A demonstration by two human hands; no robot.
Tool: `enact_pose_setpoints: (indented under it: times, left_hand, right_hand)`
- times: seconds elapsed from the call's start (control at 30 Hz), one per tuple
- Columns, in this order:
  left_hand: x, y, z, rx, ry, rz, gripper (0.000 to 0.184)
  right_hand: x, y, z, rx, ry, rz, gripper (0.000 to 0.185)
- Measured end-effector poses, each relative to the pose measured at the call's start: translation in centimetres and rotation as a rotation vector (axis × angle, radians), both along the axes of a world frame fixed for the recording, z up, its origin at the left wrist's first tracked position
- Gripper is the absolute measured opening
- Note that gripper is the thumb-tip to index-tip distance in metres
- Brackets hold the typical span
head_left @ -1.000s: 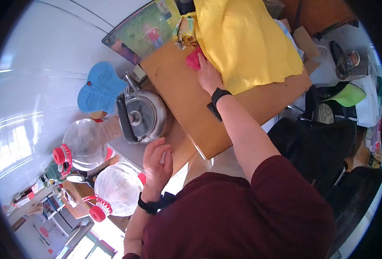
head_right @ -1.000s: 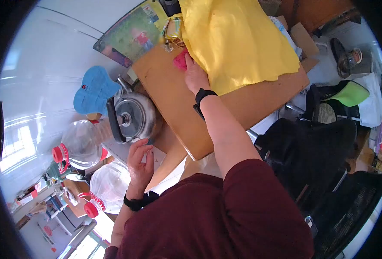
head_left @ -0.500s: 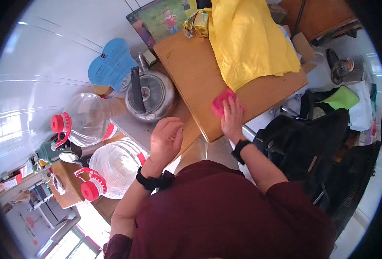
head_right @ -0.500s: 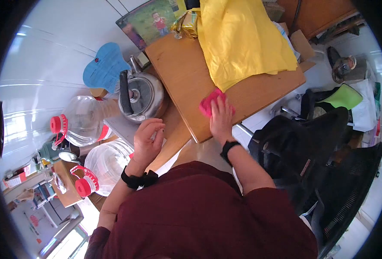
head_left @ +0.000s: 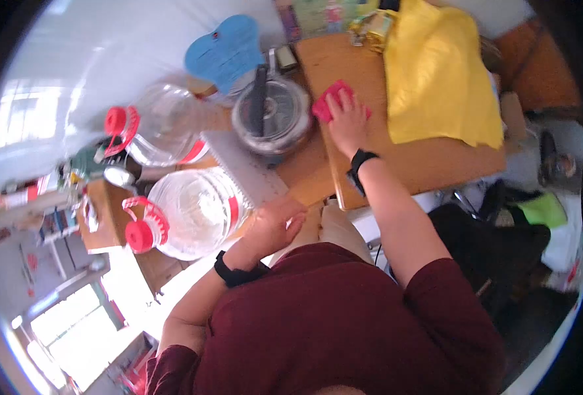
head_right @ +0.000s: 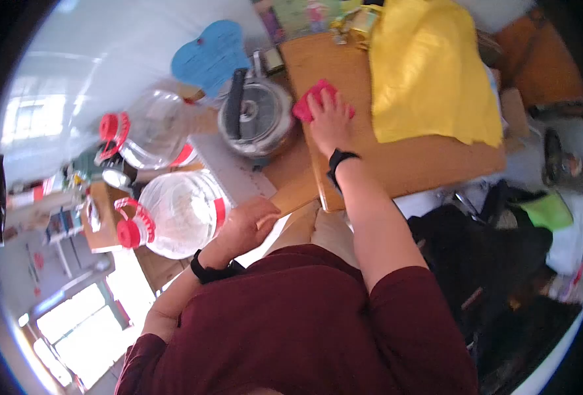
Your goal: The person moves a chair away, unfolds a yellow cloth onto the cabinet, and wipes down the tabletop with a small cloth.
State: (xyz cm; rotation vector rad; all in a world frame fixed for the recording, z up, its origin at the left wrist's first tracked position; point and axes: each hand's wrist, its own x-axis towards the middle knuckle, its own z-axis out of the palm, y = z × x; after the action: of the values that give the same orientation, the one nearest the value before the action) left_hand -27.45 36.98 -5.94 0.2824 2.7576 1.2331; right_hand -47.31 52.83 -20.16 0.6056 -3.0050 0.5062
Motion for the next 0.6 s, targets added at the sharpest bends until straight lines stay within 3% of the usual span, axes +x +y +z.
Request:
enact_pose_setpoints:
  times: [0.03, 0.17, 0.4, 0.6]
  left_hand:
    - [1.1, 0.0, 0.3, 0.003, -0.151, -0.072, 0.012]
    - [4.5, -0.9, 3.1, -0.135, -0.234, -0.007, 0.011]
    - [7.1, -4.4, 6.4, -0.164, -0.088, 0.096, 0.012]
    - [11.1, -9.1, 6.1, -0.143, 0.019, -0.041, 0.012]
  right_hand:
    - [-1.4, -0.7, 0.0, -0.003, 0.000, -0.015, 0.054]
    - [-3.1, -1.3, -1.2, -0.002, 0.045, 0.026, 0.053]
    - [3.4, 0.8, -0.9, -0.102, 0.082, 0.083, 0.049]
    - [12.8, 0.8, -0.2, -0.088, 0.109, 0.084, 0.042]
